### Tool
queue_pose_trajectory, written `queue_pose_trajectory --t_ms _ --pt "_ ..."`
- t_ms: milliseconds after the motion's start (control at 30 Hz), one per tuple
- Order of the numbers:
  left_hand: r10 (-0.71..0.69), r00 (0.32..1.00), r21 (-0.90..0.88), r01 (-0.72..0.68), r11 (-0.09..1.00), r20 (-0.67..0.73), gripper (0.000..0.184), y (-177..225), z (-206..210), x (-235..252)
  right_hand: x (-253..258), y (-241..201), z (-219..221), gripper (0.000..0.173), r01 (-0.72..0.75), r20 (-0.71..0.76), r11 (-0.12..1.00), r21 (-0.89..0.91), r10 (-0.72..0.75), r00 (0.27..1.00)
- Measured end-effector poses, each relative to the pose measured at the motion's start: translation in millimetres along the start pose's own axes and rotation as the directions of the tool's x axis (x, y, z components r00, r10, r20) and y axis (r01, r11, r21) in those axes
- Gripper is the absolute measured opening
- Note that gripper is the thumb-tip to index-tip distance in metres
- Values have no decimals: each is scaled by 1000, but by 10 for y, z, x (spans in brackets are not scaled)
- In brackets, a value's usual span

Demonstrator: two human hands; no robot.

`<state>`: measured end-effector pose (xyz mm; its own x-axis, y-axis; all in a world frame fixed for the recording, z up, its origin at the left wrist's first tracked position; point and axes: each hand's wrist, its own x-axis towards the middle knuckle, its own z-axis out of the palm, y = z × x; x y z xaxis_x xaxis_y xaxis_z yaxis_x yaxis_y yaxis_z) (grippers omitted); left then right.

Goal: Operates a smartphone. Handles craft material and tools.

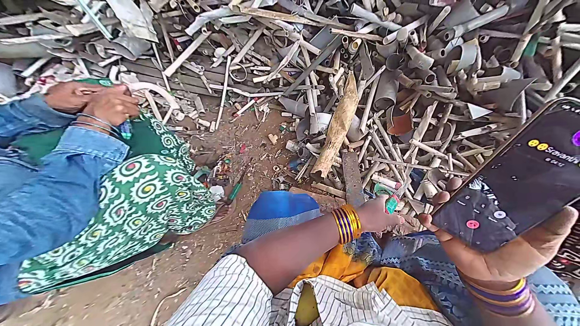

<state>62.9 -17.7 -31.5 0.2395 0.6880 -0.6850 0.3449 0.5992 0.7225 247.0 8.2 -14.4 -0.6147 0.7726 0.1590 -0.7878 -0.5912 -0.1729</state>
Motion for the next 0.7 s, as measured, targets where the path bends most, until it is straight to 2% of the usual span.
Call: queue_pose_trajectory --t_ms 300,533,700 --pt "16 998 -16 -17 1000 -53 70 -51 -17 32 21 25 41 68 -9 18 999 -52 10 1000" --pt "21 948 -222 -96 970 -317 60 -6 -86 57 44 35 17 65 -53 92 998 39 49 995" --pt "-22 941 -421 -129 898 -337 43 21 -161 62 49 53 -8 66 -67 111 997 40 62 992"
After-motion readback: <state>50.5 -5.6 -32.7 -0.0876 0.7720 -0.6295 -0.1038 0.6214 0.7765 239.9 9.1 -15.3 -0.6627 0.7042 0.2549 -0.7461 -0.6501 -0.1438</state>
